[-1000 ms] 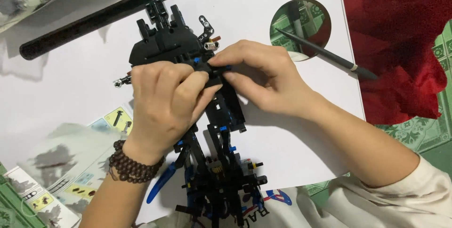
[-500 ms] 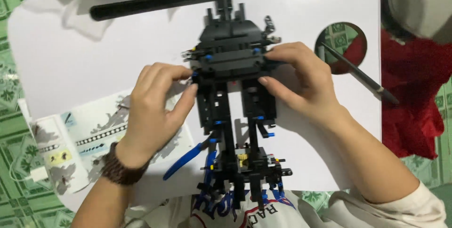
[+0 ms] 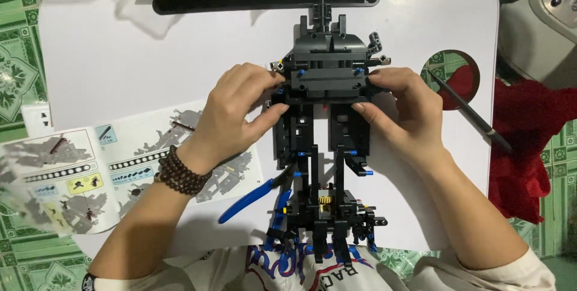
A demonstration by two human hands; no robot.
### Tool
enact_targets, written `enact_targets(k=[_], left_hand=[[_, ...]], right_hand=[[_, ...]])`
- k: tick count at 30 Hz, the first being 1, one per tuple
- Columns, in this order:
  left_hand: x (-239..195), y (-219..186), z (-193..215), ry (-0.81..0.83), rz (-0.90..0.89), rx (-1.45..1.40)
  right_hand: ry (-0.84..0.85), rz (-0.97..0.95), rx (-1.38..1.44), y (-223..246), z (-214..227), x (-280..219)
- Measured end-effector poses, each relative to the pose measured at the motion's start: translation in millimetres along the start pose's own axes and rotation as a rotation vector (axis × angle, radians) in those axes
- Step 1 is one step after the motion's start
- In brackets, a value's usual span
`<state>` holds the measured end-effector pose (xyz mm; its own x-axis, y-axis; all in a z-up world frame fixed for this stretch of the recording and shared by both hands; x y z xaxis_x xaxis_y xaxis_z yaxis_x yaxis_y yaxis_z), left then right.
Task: The person assembles a complex Technic model using black and gray pieces, following an instruction booklet. They attach and adjust components on the model's frame, then open a sealed bag of additional parts to continue the build.
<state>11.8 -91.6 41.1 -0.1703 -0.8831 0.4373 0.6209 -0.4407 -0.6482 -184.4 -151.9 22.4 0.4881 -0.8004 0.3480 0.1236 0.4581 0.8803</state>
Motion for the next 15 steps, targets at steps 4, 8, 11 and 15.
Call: enact_targets(k=[4, 8, 11, 15], left_hand=[[-6.1, 14.8, -4.4, -0.078, 0.067, -0.057], [-4.9, 14.1, -6.5, -0.083, 0.043, 0.01], [-1.2, 8.3, -6.5, -0.101, 0.033, 0.041], [0.1, 8.0, -10.4, -0.098, 0.053, 0.018]], right_hand=[[-0.02, -0.031, -0.065, -1.9, 2.8, 5.3], [-0.047, -0.027, -0.058, 0.8, 4.1, 4.2], [-0.05, -0.004, -0.058, 5.4, 3.5, 6.5], [-0.059, 0.035, -0.053, 7.8, 2.8, 6.5]])
Point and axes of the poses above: each hand's wrist, its own x-axis towards the middle knuckle, its own z-axis out of the back of the hand, y = z × x, the point moved 9 cm from there along x, towards the middle knuckle, and after that the axes turned 3 degrees about -y, right-handed, at the moved point
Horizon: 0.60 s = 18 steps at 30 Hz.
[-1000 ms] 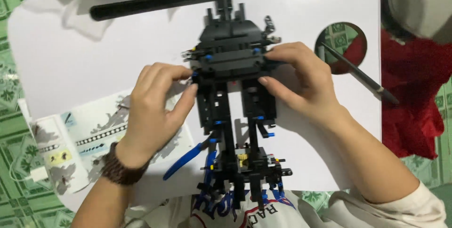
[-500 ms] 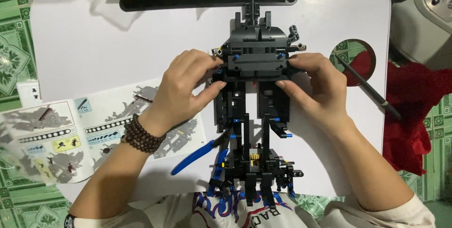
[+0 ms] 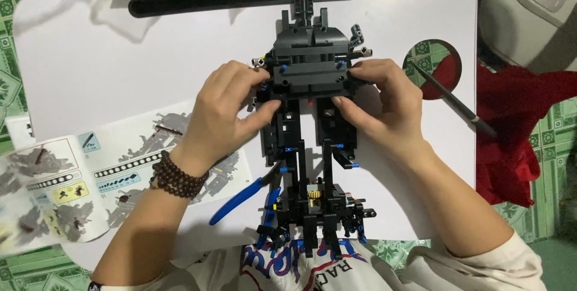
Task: The person assembles a complex Technic model using black and gray pieces, following an instruction booklet. They attach and adjust components on the model's frame, then open a sealed bag of additional parts to continue the build.
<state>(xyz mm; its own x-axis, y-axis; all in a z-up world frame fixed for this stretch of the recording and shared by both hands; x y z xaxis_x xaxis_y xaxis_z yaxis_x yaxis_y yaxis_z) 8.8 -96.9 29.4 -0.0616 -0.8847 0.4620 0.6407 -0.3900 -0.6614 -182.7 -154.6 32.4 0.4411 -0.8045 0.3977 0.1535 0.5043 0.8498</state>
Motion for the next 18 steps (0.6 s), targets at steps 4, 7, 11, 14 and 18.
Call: enact_targets(k=[4, 7, 11, 14, 18], left_hand=[[-0.4, 1.0, 0.8, 0.002, -0.035, 0.039], [-1.5, -1.4, -0.7, 0.001, -0.044, 0.109], [2.1, -4.1, 1.4, -0.01, -0.032, 0.071], [-6.5, -1.1, 2.5, -0.03, -0.017, 0.002], [-7.7, -6.6, 8.2, -0.042, -0.046, 0.04]], right_hand=[[0.002, -0.011, -0.023, 1.4, -0.9, 0.4], [0.003, 0.009, -0.068, 4.1, -1.2, -1.1], [0.013, 0.008, -0.071, 2.8, 1.8, 1.7], [0.042, -0.02, -0.018, 3.2, 4.9, -2.2], [0.047, -0.048, 0.011, 3.4, 8.3, -5.3]])
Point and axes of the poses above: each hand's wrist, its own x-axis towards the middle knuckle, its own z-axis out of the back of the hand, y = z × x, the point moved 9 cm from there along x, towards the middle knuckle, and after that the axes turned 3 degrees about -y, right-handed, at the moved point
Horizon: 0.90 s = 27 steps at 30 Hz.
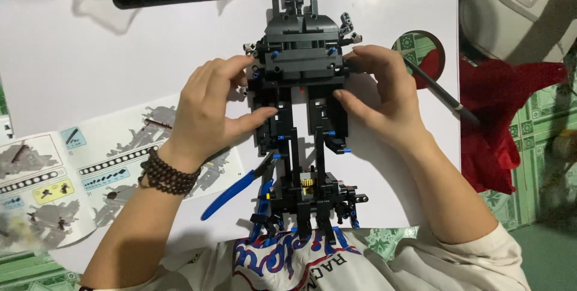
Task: The person assembles a complex Technic model using black and gray pieces, following an instruction booklet. They attach and adjust components on the model's frame, then open a sealed bag of additional parts to continue the build.
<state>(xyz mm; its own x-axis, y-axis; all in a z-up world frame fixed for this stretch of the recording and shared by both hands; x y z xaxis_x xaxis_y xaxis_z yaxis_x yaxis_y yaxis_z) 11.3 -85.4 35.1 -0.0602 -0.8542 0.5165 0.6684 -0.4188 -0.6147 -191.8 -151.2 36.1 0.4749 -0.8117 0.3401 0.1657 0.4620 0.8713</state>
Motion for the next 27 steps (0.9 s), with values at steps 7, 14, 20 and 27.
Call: enact_targets(k=[7, 14, 20, 27], left_hand=[[-6.4, -6.3, -14.7, 0.005, -0.138, 0.096], [-0.3, -22.9, -13.5, 0.017, -0.204, 0.163], [-2.0, -22.2, -18.5, 0.04, -0.188, 0.155], [-9.1, -5.7, -12.9, -0.043, -0.065, -0.058]], right_hand=[[0.033, 0.0, -0.007, -14.6, -4.0, 2.7], [0.03, -0.036, -0.02, -21.0, -4.2, -0.4], [0.027, 0.01, -0.111, -12.9, -8.7, 0.4], [0.025, 0.033, -0.175, -9.2, -4.6, 1.3]])
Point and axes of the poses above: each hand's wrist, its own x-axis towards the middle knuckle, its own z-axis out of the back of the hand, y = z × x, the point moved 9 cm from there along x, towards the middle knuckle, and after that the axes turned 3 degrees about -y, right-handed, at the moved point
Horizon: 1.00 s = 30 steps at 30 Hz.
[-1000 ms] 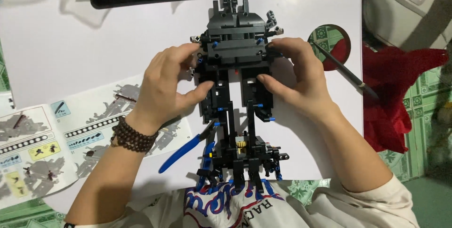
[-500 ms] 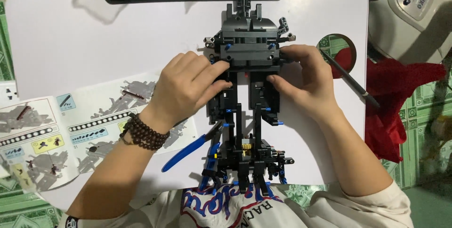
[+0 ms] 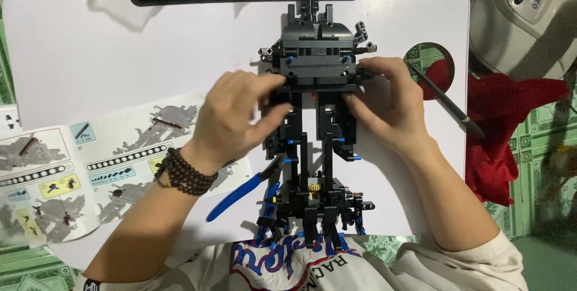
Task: The person assembles a complex Technic model using black and gray pieces, following an instruction booklet. They attach and adjust components on the model's frame, then open a sealed bag of additional parts to continue the build.
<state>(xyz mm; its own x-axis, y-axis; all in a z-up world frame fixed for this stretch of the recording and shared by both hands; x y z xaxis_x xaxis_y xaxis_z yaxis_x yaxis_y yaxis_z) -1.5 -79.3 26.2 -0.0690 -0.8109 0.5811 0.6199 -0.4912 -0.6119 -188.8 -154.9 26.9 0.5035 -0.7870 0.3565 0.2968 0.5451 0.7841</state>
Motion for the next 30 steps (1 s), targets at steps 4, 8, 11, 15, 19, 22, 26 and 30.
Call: enact_targets(k=[4, 8, 11, 15, 19, 22, 26, 30], left_hand=[[0.6, 22.2, 15.6, -0.105, 0.1, -0.034], [5.0, 22.2, 12.0, 0.011, 0.188, 0.074], [7.8, 14.2, 13.0, 0.065, 0.199, 0.148], [10.5, 8.8, 12.1, 0.106, 0.294, 0.017], [3.4, 17.5, 8.6, 0.095, 0.316, 0.002], [3.9, 19.0, 14.2, 0.053, 0.329, -0.045], [7.7, 20.4, 20.7, 0.006, 0.367, -0.114], [5.6, 23.9, 20.7, -0.03, 0.374, -0.154]], right_hand=[[-0.02, 0.02, -0.039, 4.3, 8.8, -0.8], [0.042, -0.064, -0.225, 8.9, 8.2, 0.3], [0.046, -0.085, -0.254, 3.1, 7.4, -3.8], [-0.026, -0.168, -0.154, -2.4, 8.9, -10.5], [-0.018, -0.344, 0.136, -2.0, 7.7, -13.3], [-0.104, -0.485, 0.419, -9.7, 7.5, -18.1], [-0.17, -0.603, 0.795, -20.7, -3.6, -21.8], [-0.062, -0.683, 0.839, -35.7, -26.2, -35.4]])
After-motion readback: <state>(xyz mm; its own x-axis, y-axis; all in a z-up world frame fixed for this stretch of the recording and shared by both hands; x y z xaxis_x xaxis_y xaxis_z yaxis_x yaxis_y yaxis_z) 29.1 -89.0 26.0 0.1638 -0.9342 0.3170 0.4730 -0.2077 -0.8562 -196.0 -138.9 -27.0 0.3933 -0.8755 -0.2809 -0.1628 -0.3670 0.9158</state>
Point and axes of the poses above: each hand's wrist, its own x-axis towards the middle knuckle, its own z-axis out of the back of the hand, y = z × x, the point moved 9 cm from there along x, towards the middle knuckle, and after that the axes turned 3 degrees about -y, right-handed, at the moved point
